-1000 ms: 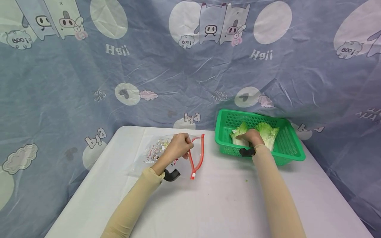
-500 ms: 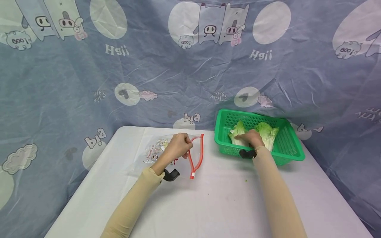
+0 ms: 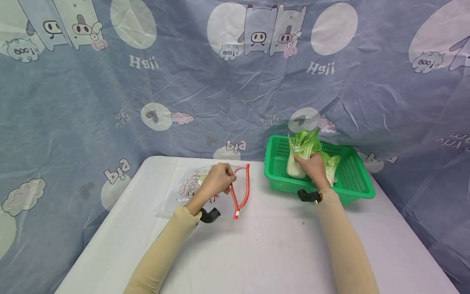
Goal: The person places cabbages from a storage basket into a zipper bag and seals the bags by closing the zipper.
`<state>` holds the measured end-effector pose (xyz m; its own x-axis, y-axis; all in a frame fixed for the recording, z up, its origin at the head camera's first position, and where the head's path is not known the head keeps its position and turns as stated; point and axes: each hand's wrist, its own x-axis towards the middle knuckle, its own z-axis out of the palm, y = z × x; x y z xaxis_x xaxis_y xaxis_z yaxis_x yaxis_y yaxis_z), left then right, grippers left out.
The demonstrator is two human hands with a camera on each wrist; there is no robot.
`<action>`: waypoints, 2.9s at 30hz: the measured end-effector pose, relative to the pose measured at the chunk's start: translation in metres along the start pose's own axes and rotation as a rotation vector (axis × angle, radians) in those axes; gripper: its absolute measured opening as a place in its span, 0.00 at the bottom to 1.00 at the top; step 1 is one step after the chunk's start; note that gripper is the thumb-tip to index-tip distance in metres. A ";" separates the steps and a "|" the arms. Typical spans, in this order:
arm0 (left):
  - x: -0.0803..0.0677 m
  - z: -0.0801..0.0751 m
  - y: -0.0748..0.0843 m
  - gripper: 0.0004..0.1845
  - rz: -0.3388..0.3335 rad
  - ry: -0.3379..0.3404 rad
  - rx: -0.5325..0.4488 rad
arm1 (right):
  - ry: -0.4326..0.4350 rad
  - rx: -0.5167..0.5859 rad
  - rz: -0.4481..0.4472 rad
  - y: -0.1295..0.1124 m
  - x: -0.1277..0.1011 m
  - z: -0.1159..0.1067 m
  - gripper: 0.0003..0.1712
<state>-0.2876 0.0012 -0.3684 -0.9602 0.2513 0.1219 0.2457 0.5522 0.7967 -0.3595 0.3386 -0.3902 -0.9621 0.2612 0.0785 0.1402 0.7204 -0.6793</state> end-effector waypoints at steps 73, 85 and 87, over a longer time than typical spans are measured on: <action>-0.002 0.002 0.007 0.03 0.067 0.140 -0.019 | -0.731 0.718 -0.437 -0.039 -0.112 0.110 0.27; 0.000 0.006 0.008 0.05 0.167 0.137 0.041 | -0.972 0.684 -0.480 -0.039 -0.108 0.115 0.29; 0.000 0.006 0.008 0.05 0.191 0.131 0.052 | -0.957 0.643 -0.452 -0.042 -0.110 0.115 0.29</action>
<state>-0.2848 0.0104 -0.3650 -0.9037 0.2522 0.3459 0.4280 0.5457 0.7204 -0.2868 0.2058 -0.4546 -0.7159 -0.6979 0.0182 -0.1296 0.1072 -0.9858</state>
